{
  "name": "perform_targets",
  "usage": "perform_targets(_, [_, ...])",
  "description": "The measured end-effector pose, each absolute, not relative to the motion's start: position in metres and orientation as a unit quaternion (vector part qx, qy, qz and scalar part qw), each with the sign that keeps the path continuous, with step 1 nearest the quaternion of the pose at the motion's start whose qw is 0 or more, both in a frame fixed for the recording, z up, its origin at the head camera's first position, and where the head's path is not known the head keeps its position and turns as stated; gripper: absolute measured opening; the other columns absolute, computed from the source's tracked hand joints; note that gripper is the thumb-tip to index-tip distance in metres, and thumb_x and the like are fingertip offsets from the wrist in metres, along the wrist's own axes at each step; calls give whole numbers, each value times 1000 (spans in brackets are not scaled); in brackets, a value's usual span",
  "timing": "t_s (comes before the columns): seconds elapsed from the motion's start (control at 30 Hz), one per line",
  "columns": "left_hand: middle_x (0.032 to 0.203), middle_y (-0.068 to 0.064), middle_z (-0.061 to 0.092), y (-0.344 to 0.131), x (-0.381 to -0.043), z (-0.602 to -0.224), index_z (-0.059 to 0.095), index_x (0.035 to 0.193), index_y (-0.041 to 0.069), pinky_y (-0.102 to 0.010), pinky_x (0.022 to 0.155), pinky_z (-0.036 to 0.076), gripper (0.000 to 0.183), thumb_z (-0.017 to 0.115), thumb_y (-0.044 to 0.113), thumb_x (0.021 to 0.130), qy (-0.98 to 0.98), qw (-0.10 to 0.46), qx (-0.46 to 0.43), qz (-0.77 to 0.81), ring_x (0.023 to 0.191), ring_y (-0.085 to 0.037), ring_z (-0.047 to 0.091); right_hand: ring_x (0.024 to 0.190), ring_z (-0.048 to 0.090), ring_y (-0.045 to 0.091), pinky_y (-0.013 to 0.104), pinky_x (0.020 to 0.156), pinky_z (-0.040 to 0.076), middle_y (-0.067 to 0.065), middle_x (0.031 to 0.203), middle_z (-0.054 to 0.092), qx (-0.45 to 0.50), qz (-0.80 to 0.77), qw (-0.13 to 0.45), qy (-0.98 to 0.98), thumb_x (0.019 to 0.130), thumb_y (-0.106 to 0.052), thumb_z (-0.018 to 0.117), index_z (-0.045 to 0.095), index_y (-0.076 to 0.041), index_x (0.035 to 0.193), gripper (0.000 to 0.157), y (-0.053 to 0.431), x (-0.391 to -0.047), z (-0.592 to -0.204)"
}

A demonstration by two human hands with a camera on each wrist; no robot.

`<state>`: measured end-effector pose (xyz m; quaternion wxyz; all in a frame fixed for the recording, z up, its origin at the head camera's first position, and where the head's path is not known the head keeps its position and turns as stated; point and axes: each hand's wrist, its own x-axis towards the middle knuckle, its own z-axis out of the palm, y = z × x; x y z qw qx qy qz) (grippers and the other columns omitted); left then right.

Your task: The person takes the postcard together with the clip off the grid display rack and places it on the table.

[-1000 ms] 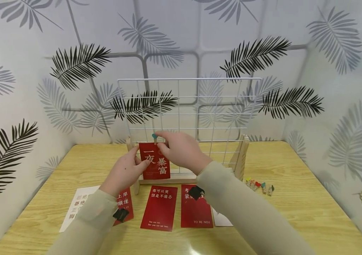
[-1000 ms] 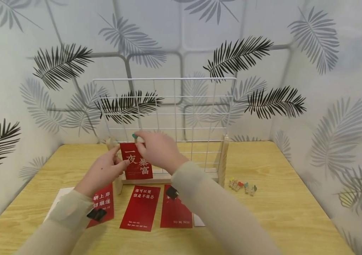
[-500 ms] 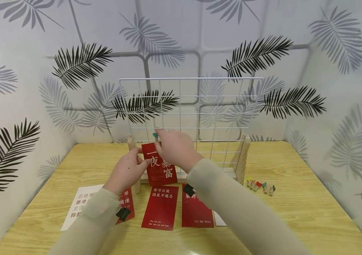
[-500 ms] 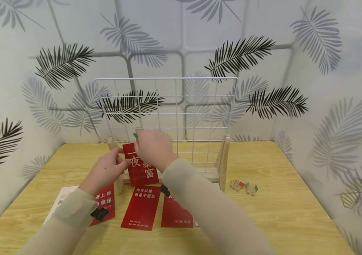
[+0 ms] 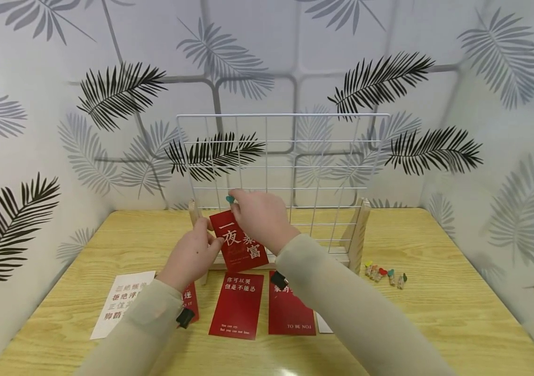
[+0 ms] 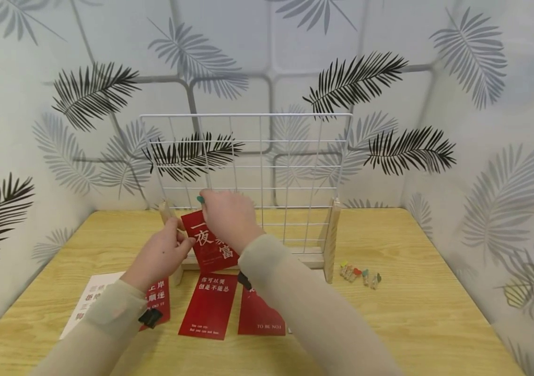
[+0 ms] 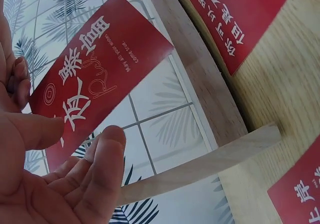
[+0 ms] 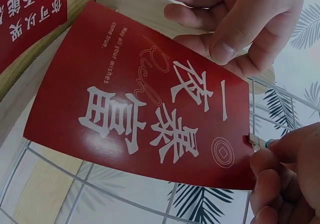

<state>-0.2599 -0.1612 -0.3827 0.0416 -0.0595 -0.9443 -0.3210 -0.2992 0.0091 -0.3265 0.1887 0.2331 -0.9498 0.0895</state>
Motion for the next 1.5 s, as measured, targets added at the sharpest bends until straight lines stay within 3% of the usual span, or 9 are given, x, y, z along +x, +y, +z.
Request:
perform_targets(0.2, [97,-9,68,-162,-263,-383,45,120,9,-37,67,56,25,58,22,103,-943,51,-54,-325,77,-20,66,52,53,10,22,46,43,-4,89,75,225,101,195,-949,104,-32,58,65,-22,133,31,9,-300,-328])
perform_targets(0.53, [87,-7,61,-165,-265,-378,50,110,8,-32,58,49,16,61,17,102,-943,97,-62,-313,69,-22,57,48,50,9,21,44,41,-6,73,68,227,95,223,-943,103,-31,60,67,-21,125,25,9,-299,-330])
perform_targets(0.83, [81,-5,59,-170,-266,-377,54,102,10,-32,57,47,11,61,18,102,-941,114,-71,-310,66,-20,55,51,52,7,23,46,43,-7,79,72,239,115,240,-934,103,-27,61,68,-20,117,18,8,-299,-330])
perform_targets(1.2, [81,-4,60,-170,-268,-375,58,101,10,-32,59,48,10,61,19,103,-938,100,-62,-327,69,-21,55,52,52,6,21,48,43,-8,84,72,243,120,238,-933,103,-26,59,68,-19,113,14,8,-300,-329])
perform_targets(1.5, [84,-5,62,-172,-268,-375,59,103,10,-33,62,50,10,62,20,103,-938,99,-57,-328,73,-22,57,54,53,8,24,50,44,-9,76,66,245,134,223,-934,103,-25,59,66,-19,110,11,10,-300,-328])
